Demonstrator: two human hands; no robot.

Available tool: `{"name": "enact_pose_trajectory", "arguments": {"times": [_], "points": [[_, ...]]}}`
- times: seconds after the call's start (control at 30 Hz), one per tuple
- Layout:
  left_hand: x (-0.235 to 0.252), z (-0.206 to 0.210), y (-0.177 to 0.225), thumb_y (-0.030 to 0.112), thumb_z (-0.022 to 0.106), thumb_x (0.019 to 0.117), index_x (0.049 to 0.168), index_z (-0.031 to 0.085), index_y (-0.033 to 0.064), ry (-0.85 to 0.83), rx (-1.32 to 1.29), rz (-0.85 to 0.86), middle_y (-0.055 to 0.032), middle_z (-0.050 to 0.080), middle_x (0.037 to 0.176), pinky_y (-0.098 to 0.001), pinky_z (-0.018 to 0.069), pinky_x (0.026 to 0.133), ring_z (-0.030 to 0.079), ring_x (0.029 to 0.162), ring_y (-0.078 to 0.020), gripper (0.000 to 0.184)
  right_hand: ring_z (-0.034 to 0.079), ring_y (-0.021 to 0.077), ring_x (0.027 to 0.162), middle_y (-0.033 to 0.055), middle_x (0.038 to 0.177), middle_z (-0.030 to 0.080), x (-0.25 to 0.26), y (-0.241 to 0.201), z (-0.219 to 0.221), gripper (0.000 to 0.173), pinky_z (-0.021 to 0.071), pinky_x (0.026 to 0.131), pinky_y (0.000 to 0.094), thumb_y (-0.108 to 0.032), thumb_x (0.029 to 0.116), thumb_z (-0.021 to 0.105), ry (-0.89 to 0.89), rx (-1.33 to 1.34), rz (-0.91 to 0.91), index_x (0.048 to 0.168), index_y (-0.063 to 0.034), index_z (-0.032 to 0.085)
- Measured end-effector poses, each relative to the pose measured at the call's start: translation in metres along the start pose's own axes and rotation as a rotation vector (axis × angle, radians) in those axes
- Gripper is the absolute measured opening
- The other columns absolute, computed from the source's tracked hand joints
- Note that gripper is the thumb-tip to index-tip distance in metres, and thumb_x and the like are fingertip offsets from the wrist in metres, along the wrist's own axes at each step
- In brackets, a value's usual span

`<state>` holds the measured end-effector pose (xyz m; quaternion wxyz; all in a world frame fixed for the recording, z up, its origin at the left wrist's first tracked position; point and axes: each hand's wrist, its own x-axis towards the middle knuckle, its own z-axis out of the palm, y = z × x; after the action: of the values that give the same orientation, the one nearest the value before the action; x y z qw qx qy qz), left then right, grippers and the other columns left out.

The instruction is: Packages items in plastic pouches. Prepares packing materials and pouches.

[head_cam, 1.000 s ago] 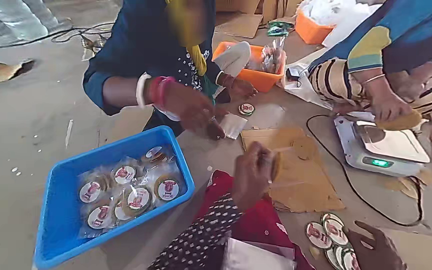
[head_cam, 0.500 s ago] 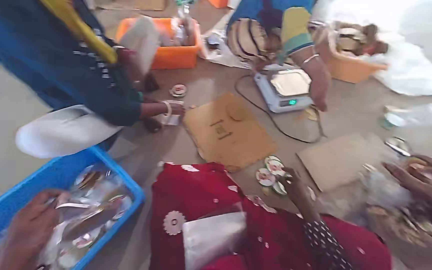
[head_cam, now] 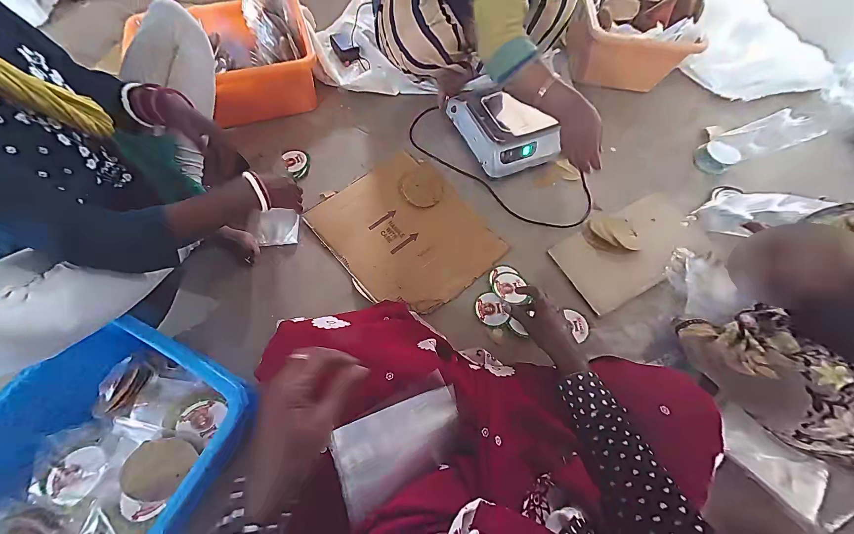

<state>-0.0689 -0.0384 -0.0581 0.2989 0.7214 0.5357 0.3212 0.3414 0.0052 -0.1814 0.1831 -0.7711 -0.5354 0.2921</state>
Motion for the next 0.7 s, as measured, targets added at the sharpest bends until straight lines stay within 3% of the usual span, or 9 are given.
{"name": "enact_pose_trajectory", "arguments": {"times": [0.1, 0.17, 0.23, 0.33, 0.43, 0.53, 0.57, 0.63, 0.7], "points": [[0.004, 0.069, 0.021, 0.045, 0.076, 0.0863, 0.109, 0.074, 0.0037, -0.260, 0.064, 0.094, -0.0131, 0.072, 0.106, -0.0563, 0.0499, 0.096, 0.064, 0.110, -0.0341, 0.047, 0.067, 0.0413, 0.105, 0.0291, 0.130, 0.061, 0.000, 0.004, -0.001, 0.046, 0.0522, 0.094, 0.0604, -0.026, 0.0982, 0.071, 0.008, 0.033, -0.021, 0.134, -0.0002, 0.059], [0.004, 0.096, 0.016, 0.041, 0.079, 0.0822, 0.098, 0.076, 0.0067, -0.226, 0.108, 0.147, -0.0109, 0.071, 0.096, -0.0582, 0.0480, 0.087, 0.063, 0.103, -0.0364, 0.038, 0.067, 0.0418, 0.107, 0.0289, 0.131, 0.060, -0.002, 0.005, -0.005, 0.044, 0.0523, 0.095, 0.0599, -0.024, 0.0980, 0.071, 0.021, 0.057, -0.009, 0.133, -0.0002, 0.060], [0.005, 0.101, 0.013, 0.025, 0.076, 0.0843, 0.085, 0.075, 0.0105, -0.129, 0.025, 0.131, -0.0046, 0.069, 0.087, -0.0504, 0.0476, 0.087, 0.063, 0.096, -0.0275, 0.015, 0.067, 0.0409, 0.107, 0.0282, 0.130, 0.061, -0.001, 0.007, -0.007, 0.042, 0.0526, 0.095, 0.0591, -0.023, 0.0979, 0.071, 0.040, 0.088, -0.005, 0.132, -0.0003, 0.061], [0.009, 0.076, 0.017, 0.012, 0.072, 0.0870, 0.088, 0.074, 0.0085, -0.050, -0.298, -0.004, 0.0012, 0.071, 0.086, -0.0254, 0.0581, 0.075, 0.067, 0.082, -0.0087, 0.004, 0.071, 0.0341, 0.100, 0.0228, 0.123, 0.067, -0.006, 0.000, -0.007, 0.035, 0.0565, 0.091, 0.0542, -0.018, 0.0979, 0.069, 0.091, 0.208, -0.073, 0.128, -0.0008, 0.065], [0.021, 0.050, 0.029, 0.005, 0.071, 0.0884, 0.093, 0.073, 0.0034, 0.020, -0.555, -0.053, -0.0008, 0.072, 0.083, -0.0222, 0.0579, 0.065, 0.067, 0.071, -0.0077, 0.005, 0.071, 0.0190, 0.099, 0.0120, 0.118, 0.071, -0.027, -0.043, -0.007, 0.033, 0.0596, 0.087, 0.0400, -0.022, 0.1013, 0.062, 0.018, 0.502, -0.353, 0.127, -0.0012, 0.065], [0.034, 0.045, 0.041, 0.004, 0.069, 0.0910, 0.095, 0.072, 0.0031, 0.088, -0.646, -0.011, -0.0007, 0.072, 0.084, -0.0223, 0.0593, 0.070, 0.068, 0.073, -0.0079, 0.005, 0.064, 0.0132, 0.119, 0.0081, 0.131, 0.068, -0.067, -0.107, -0.004, 0.057, 0.0535, 0.102, 0.0336, -0.045, 0.0990, 0.061, -0.278, 0.754, -0.655, 0.133, 0.0011, 0.063], [0.040, 0.048, 0.044, 0.003, 0.067, 0.0923, 0.096, 0.071, 0.0024, 0.107, -0.677, 0.007, -0.0017, 0.072, 0.085, -0.0233, 0.0597, 0.072, 0.068, 0.075, -0.0087, 0.006, 0.064, 0.0117, 0.120, 0.0087, 0.131, 0.068, -0.077, -0.124, -0.002, 0.057, 0.0529, 0.104, 0.0318, -0.041, 0.0962, 0.068, -0.323, 0.806, -0.696, 0.132, 0.0034, 0.063], [0.051, 0.053, 0.051, 0.003, 0.064, 0.0946, 0.099, 0.071, 0.0018, 0.137, -0.701, 0.033, -0.0025, 0.073, 0.090, -0.0237, 0.0603, 0.075, 0.070, 0.078, -0.0092, 0.009, 0.068, 0.0046, 0.098, 0.0035, 0.109, 0.073, -0.086, -0.144, -0.003, 0.028, 0.0577, 0.089, 0.0243, -0.013, 0.0922, 0.074, -0.285, 0.939, -0.641, 0.115, 0.0028, 0.068], [0.057, 0.056, 0.059, 0.000, 0.063, 0.0937, 0.100, 0.073, 0.0015, 0.152, -0.708, 0.026, -0.0019, 0.074, 0.089, -0.0236, 0.0605, 0.075, 0.070, 0.078, -0.0089, 0.011, 0.068, 0.0038, 0.078, -0.0005, 0.090, 0.073, -0.083, -0.150, -0.010, 0.008, 0.0596, 0.073, 0.0228, -0.001, 0.0933, 0.068, -0.141, 1.096, -0.516, 0.100, 0.0005, 0.071]]}}
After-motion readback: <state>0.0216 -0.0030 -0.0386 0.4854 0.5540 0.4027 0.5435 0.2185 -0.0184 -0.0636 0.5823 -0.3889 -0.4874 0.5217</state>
